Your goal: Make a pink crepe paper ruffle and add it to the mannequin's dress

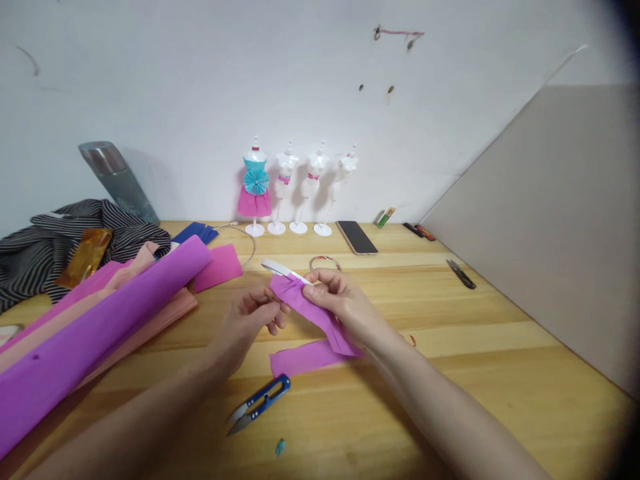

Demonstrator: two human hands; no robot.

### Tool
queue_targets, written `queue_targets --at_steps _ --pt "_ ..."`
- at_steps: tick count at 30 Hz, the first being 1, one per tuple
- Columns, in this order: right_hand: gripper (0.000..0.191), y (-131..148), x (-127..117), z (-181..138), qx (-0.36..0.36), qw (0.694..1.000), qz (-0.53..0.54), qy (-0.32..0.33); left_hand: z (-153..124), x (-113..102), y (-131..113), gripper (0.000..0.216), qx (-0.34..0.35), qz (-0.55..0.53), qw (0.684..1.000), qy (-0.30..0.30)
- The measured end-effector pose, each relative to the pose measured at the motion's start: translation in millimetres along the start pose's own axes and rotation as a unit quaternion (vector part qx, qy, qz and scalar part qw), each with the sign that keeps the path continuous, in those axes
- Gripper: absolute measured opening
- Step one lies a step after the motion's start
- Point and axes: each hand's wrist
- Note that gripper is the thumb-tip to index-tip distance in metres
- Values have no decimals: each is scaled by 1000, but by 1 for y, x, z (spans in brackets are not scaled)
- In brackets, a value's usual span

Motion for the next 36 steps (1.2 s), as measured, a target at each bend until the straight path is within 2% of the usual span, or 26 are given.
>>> queue_targets --at_steps 7,12,15,17,19,20,22,23,26,30,36 --pt "41 -1 0 2 -1 1000 -9 -6 1 2 -4 23 14 -11 999 -34" --pt "37 0 0 1 -9 1000 -22 -11 0 1 0 35 12 14 999 -27" --pt "33 1 0 0 -13 998 -51 -18 -1 -3 -6 37 95 99 986 -93" --pt "29 0 0 0 -21 996 -90 -21 0 -6 -17 26 184 205 953 -127" --pt "26 -1 0 0 -32 990 -133 -15 2 -10 -30 11 269 313 908 -72" --pt "24 -2 1 0 -38 987 -154 -10 3 -12 -35 21 298 349 888 -27" --pt "21 -3 2 -1 -51 979 -195 -6 5 -15 -42 35 288 391 873 48" --pt "20 -4 3 -2 -56 975 -215 -8 6 -16 -44 35 270 398 873 77" --pt "14 -4 6 -5 -71 960 -269 -18 8 -14 -41 19 206 383 890 140" --pt "9 -5 7 -7 -95 943 -317 -18 8 -10 -36 11 147 341 913 171" --pt "9 -7 7 -6 -104 922 -371 -31 8 -11 -29 17 80 338 916 202"
Point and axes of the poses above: each hand's wrist, its own z-axis towards the middle knuckle, its own x-axis out of the palm, y = z × x, and after that the axes turned 12 degrees about x, right-handed
